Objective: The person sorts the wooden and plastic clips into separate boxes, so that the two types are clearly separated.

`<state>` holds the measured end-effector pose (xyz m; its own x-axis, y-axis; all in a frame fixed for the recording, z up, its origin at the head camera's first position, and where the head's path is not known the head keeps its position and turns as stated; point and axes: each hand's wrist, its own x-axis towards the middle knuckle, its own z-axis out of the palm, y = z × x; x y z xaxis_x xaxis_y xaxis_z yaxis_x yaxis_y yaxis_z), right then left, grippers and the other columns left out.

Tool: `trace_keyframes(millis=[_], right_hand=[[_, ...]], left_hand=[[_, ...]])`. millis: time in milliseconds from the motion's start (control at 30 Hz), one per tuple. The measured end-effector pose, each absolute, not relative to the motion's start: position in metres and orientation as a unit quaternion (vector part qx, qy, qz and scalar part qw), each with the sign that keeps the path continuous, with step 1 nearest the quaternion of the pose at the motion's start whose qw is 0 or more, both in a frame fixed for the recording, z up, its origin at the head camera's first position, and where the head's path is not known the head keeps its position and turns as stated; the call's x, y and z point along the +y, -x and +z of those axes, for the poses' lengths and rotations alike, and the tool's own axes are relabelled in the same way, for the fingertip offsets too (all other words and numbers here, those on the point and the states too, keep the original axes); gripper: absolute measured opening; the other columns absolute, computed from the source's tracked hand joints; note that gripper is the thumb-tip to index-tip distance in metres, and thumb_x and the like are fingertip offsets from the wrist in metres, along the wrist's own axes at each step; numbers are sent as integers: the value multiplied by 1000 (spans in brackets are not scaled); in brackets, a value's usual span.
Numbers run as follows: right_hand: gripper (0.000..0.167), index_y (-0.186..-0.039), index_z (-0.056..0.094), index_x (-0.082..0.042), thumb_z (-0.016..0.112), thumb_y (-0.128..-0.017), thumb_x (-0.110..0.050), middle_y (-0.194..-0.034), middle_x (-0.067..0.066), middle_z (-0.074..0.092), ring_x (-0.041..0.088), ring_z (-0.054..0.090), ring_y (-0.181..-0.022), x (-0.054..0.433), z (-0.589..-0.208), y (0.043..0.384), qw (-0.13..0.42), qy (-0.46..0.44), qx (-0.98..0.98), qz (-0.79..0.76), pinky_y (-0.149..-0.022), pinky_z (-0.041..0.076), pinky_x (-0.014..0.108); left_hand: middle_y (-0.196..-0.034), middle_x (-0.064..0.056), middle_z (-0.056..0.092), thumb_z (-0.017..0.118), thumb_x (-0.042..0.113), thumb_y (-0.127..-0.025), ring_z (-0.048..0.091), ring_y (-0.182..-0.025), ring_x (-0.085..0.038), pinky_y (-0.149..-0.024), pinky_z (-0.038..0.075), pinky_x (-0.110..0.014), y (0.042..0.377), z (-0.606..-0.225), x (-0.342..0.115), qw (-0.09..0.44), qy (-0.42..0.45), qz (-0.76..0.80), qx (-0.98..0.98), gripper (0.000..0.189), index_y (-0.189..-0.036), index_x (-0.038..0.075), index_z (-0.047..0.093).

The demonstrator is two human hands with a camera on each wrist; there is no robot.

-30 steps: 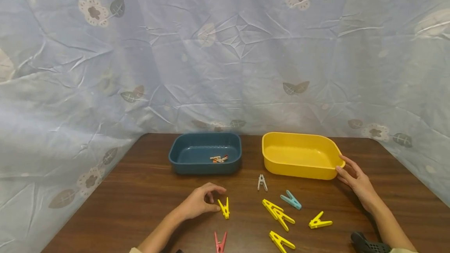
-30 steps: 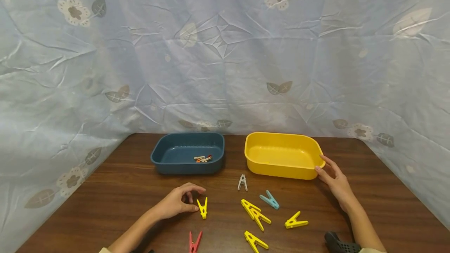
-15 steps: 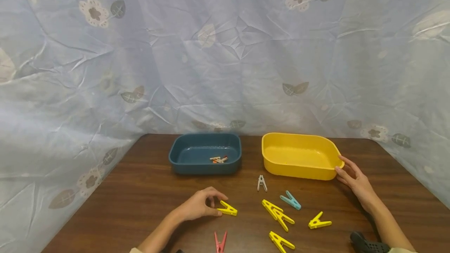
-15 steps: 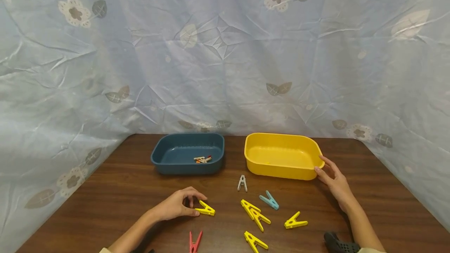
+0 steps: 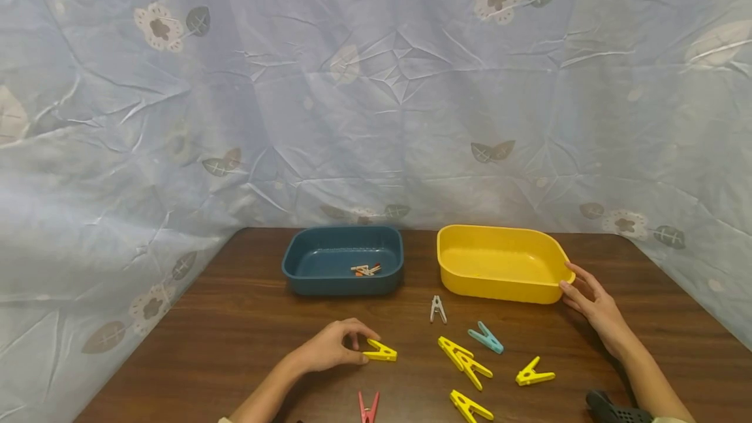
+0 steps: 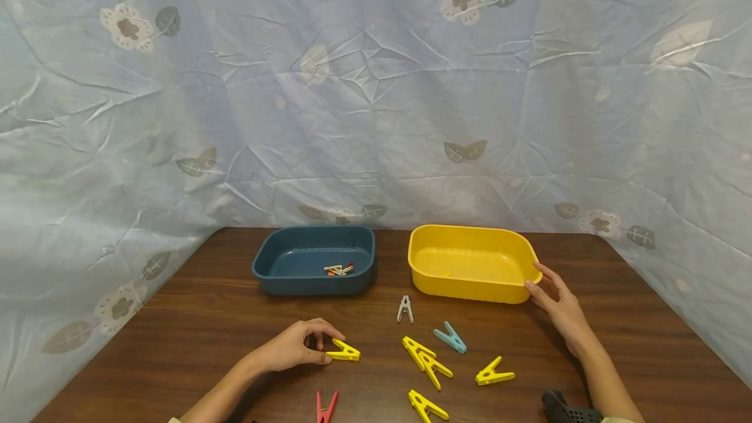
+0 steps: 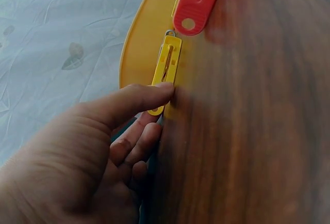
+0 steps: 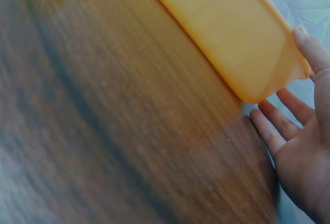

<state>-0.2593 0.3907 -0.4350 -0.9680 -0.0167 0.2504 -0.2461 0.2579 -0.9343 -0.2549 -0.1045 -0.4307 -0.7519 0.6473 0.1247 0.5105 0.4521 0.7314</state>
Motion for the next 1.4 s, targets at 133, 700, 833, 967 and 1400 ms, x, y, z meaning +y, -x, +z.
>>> trace_keyframes(millis=[133, 700, 833, 967, 1400], right_hand=[[57, -147, 18, -13, 45, -98, -20, -136, 38, 13, -14, 47, -96, 390, -433, 260, 96, -85, -790, 600, -78, 45, 15], [58, -148, 17, -13, 46, -98, -22, -136, 37, 16, -13, 47, -95, 389, -434, 260, 96, -77, -793, 596, -78, 46, 16], [58, -148, 18, -14, 46, -98, -23, -136, 37, 16, -13, 47, -94, 390, -436, 259, 94, -73, -794, 596, -77, 46, 16], [58, -147, 18, -13, 46, -98, -23, -136, 37, 16, -13, 47, -95, 390, -438, 259, 95, -73, -793, 597, -78, 45, 16], [58, -147, 17, -12, 46, -98, -22, -136, 35, 18, -14, 46, -95, 391, -437, 260, 100, -77, -797, 591, -78, 45, 16]], left_hand=[[-90, 9, 57, 77, 17, -75, 50, -74, -7, -64, 41, -24, 256, -430, -104, 85, -335, 401, 849, 33, -107, 16, 68], [-87, 4, 58, 77, 15, -74, 50, -72, -10, -58, 39, -22, 254, -430, -105, 99, -320, 424, 841, 32, -106, 14, 68], [-86, 4, 57, 77, 15, -74, 50, -72, -9, -59, 39, -22, 254, -431, -105, 101, -319, 425, 841, 32, -105, 14, 68], [-85, 5, 58, 77, 15, -74, 50, -72, -8, -59, 40, -22, 255, -431, -104, 99, -321, 423, 841, 32, -105, 13, 68], [-81, 3, 58, 77, 15, -74, 50, -70, -8, -57, 39, -21, 256, -429, -104, 101, -321, 424, 841, 31, -104, 13, 68]])
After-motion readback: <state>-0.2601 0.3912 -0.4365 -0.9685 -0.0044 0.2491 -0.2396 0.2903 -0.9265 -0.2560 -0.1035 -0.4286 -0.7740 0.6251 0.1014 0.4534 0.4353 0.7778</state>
